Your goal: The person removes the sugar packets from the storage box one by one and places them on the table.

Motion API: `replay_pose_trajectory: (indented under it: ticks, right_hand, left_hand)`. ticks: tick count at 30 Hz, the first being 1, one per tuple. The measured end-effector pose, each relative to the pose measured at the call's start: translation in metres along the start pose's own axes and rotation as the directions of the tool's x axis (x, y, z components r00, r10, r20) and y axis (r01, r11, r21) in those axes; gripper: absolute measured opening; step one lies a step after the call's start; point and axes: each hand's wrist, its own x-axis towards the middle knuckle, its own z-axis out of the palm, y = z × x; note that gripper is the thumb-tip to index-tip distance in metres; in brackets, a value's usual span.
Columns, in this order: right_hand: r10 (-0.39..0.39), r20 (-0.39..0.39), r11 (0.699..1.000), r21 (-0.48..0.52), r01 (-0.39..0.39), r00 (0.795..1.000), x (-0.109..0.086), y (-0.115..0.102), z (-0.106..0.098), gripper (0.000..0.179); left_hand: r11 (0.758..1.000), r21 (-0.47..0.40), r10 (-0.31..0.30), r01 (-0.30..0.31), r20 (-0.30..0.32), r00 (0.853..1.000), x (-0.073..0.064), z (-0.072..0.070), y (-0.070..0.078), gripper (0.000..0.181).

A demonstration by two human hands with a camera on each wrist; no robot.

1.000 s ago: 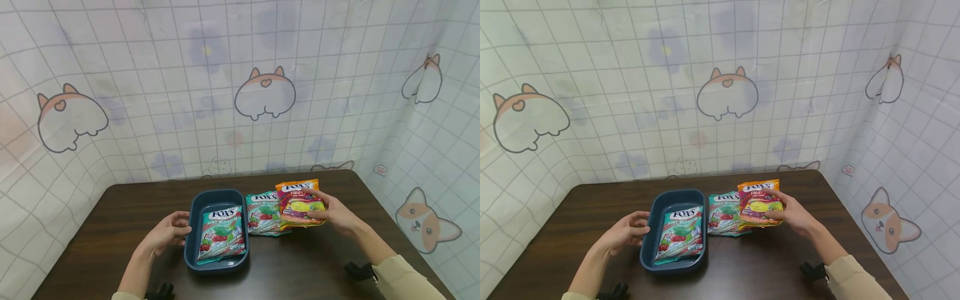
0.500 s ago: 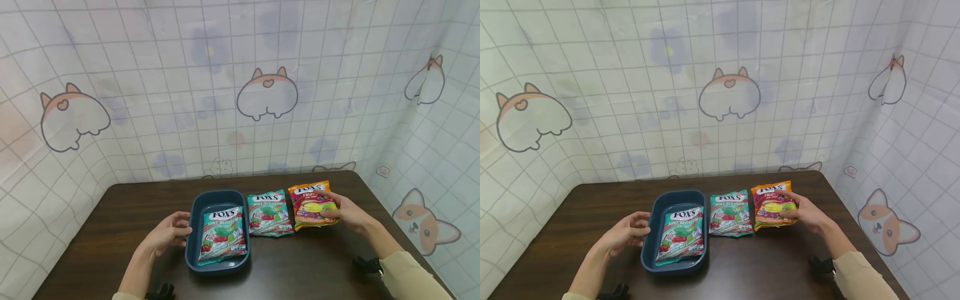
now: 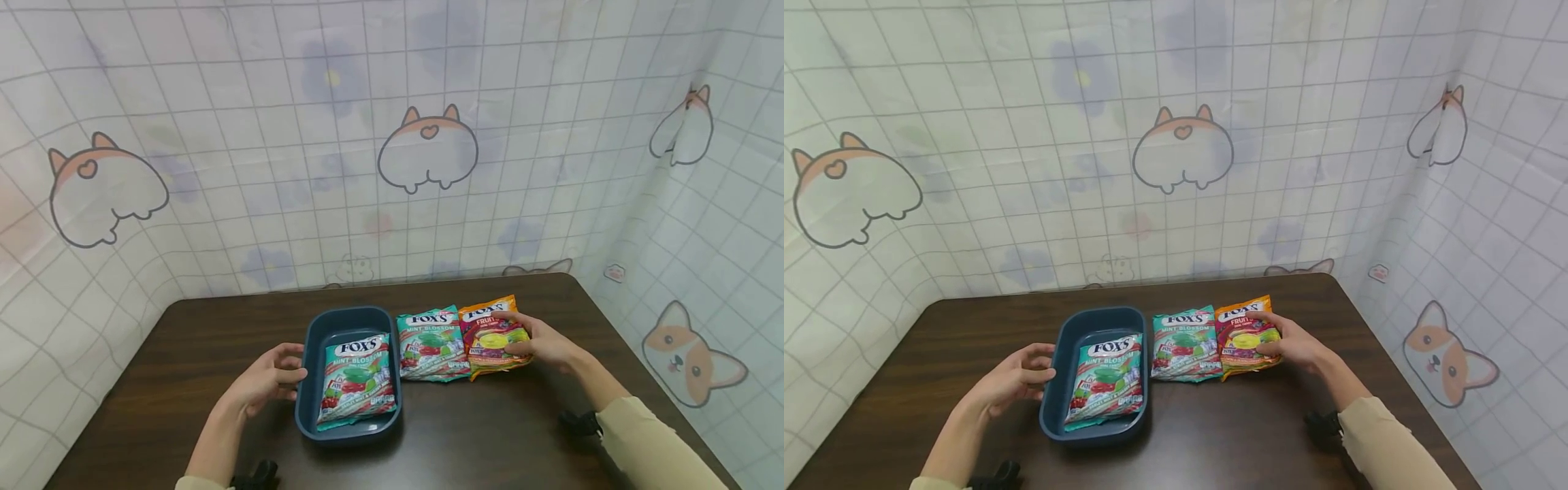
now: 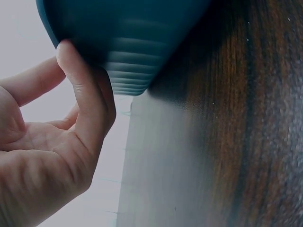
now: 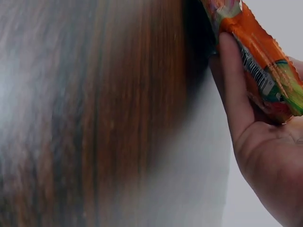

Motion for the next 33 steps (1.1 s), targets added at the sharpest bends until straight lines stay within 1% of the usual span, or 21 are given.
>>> replay_pose_trajectory:
  ticks: [7, 12, 16, 18, 20, 23, 25, 26, 28, 30, 32, 33]
  right_hand:
    - [-0.012, -0.004, 1.0, -0.029, 0.012, 1.0, 0.003, -0.008, 0.008, 0.077]
    - [-0.057, -0.053, 0.985, -0.169, 0.048, 0.997, 0.005, -0.009, 0.01, 0.076]
    - [-0.084, -0.114, 0.957, -0.284, 0.049, 0.99, 0.004, -0.013, 0.015, 0.077]
    - [-0.113, -0.153, 0.937, -0.344, 0.055, 0.982, 0.004, -0.018, 0.019, 0.077]
    - [-0.151, -0.196, 0.92, -0.385, 0.066, 0.969, 0.002, -0.024, 0.023, 0.074]
    - [-0.232, -0.268, 0.899, -0.426, 0.101, 0.935, 0.001, -0.034, 0.03, 0.066]
    - [-0.268, -0.312, 0.899, -0.422, 0.12, 0.912, 0.001, -0.04, 0.034, 0.062]
    - [-0.278, -0.325, 0.904, -0.405, 0.133, 0.904, 0.001, -0.042, 0.036, 0.06]
    - [-0.29, -0.334, 0.915, -0.37, 0.158, 0.897, 0.001, -0.047, 0.041, 0.058]
    - [-0.283, -0.309, 0.938, -0.288, 0.195, 0.908, 0.001, -0.052, 0.048, 0.057]
    - [-0.278, -0.26, 0.954, -0.19, 0.233, 0.925, 0.001, -0.059, 0.058, 0.055]
    - [-0.278, -0.233, 0.957, -0.148, 0.248, 0.932, 0.001, -0.063, 0.063, 0.055]
  left_hand:
    - [1.0, 0.003, -0.003, 0.003, -0.015, 1.0, 0.0, 0.0, 0.001, 0.056]
    - [1.0, 0.005, -0.003, 0.003, -0.03, 1.0, 0.0, 0.0, 0.002, 0.055]
    - [1.0, 0.006, -0.004, 0.004, -0.027, 1.0, 0.0, 0.0, 0.002, 0.056]
    - [1.0, 0.006, -0.004, 0.005, -0.024, 1.0, -0.001, 0.0, 0.002, 0.056]
    - [1.0, 0.005, -0.005, 0.005, -0.022, 1.0, -0.001, 0.001, 0.002, 0.056]
    - [1.0, 0.003, -0.005, 0.005, -0.025, 1.0, 0.0, 0.002, 0.002, 0.055]
    - [1.0, 0.003, -0.006, 0.006, -0.028, 1.0, 0.001, 0.002, 0.002, 0.055]
    - [1.0, 0.005, -0.006, 0.007, -0.029, 1.0, 0.001, 0.003, 0.002, 0.055]
    - [1.0, 0.005, -0.009, 0.009, -0.033, 0.999, 0.001, 0.003, 0.002, 0.054]
    - [1.0, 0.006, -0.011, 0.011, -0.035, 0.999, 0.001, 0.003, 0.001, 0.054]
    - [1.0, 0.006, -0.012, 0.013, -0.039, 0.999, 0.0, 0.003, 0.001, 0.054]
    - [1.0, 0.006, -0.013, 0.014, -0.041, 0.999, 0.0, 0.003, 0.0, 0.054]
